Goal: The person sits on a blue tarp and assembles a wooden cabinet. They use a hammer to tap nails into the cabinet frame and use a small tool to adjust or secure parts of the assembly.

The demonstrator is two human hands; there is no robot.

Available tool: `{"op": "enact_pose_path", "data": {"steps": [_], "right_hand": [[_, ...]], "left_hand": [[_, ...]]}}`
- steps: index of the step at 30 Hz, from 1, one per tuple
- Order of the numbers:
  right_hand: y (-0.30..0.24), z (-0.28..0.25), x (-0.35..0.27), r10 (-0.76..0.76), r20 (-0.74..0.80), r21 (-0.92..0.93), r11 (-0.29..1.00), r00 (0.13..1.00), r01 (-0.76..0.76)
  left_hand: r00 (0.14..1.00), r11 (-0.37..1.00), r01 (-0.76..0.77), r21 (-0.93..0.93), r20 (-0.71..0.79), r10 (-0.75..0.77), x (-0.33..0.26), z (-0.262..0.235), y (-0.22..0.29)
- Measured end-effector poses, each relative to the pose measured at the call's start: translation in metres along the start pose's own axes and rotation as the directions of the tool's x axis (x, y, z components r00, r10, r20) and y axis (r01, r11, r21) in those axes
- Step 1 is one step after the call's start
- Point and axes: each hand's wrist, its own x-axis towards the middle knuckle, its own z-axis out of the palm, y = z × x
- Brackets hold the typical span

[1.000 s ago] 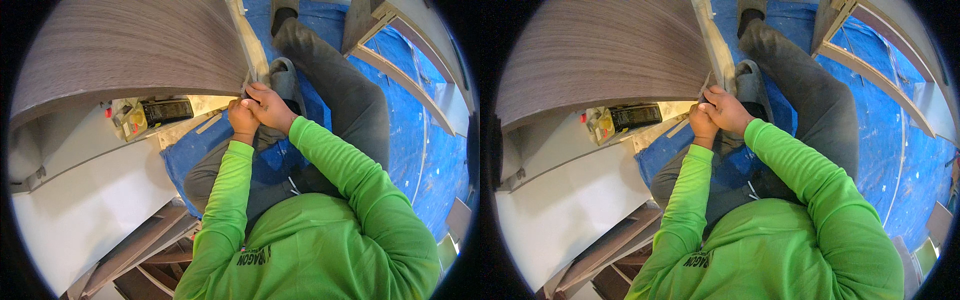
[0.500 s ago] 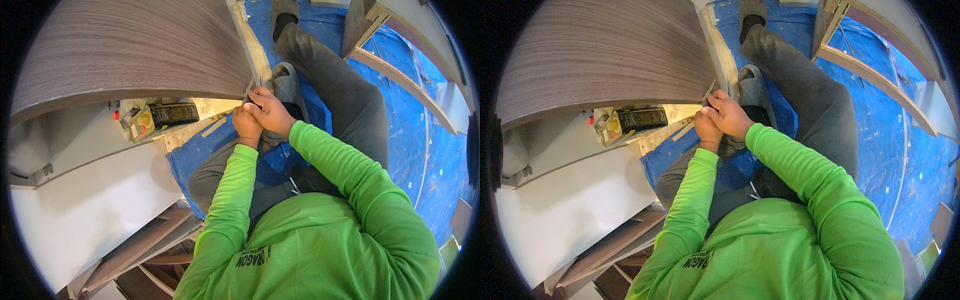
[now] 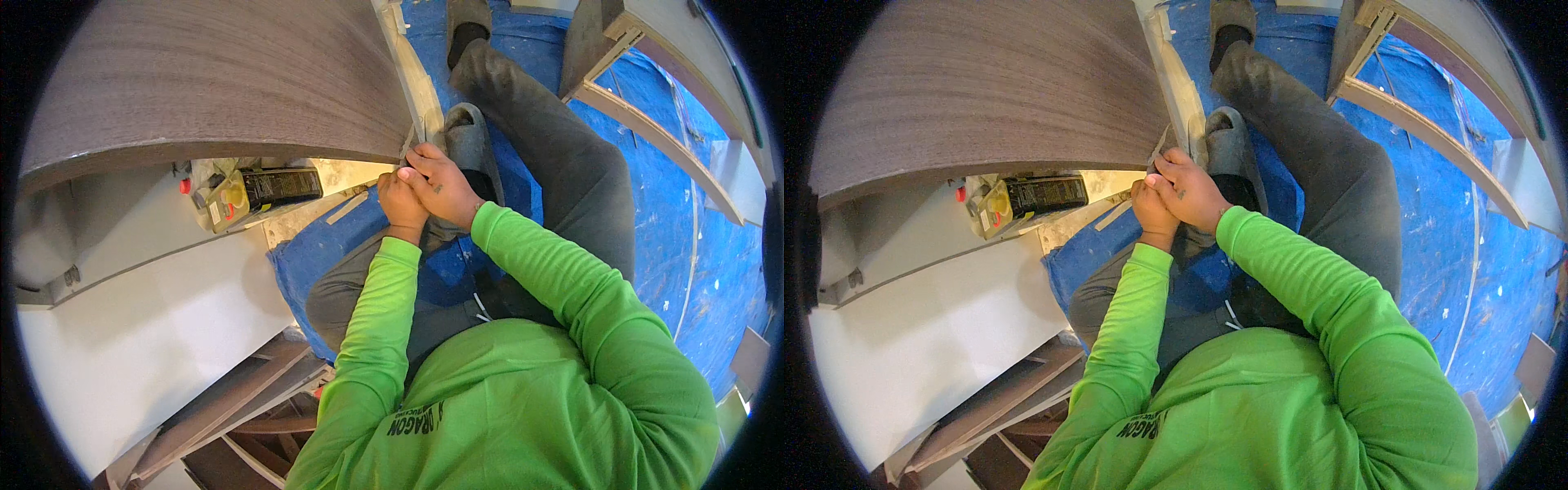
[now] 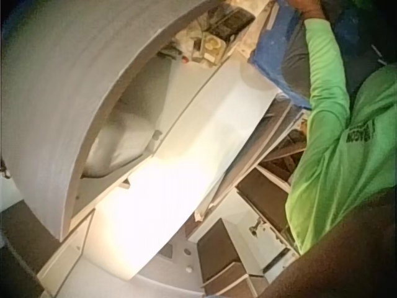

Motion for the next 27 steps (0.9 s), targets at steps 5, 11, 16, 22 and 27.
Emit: {"op": "enact_pose_path", "data": {"steps": [5, 11, 16, 22, 27], "right_hand": [[-0.002, 0.001, 0.001, 0.04, -0.004, 0.049, 0.998, 0.999, -0.04], [0.002, 0.001, 0.008, 0.103, 0.015, 0.032, 0.994, 0.995, -0.103], [-0.004, 0.0, 0.009, 0.082, -0.01, 0.033, 0.996, 0.997, -0.082], [-0.013, 0.008, -0.002, 0.093, -0.071, 0.064, 0.994, 0.993, -0.088], [-0.006, 0.009, -0.001, 0.048, -0.062, 0.005, 0.999, 0.997, -0.048]], "left_hand": [[0.999, 1.0, -0.023, 0.007, -0.044, 0.024, 0.003, 0.001, -0.001], [0.999, 0.998, 0.007, 0.054, 0.032, -0.009, 0.011, -0.001, 0.0], [0.997, 0.996, 0.031, 0.082, 0.062, -0.036, 0.011, -0.004, 0.002], [1.0, 0.999, 0.027, 0.016, -0.008, -0.027, 0.0, -0.007, 0.004], [0.992, 0.99, 0.121, -0.075, -0.012, -0.122, 0.004, -0.014, 0.012]]}}
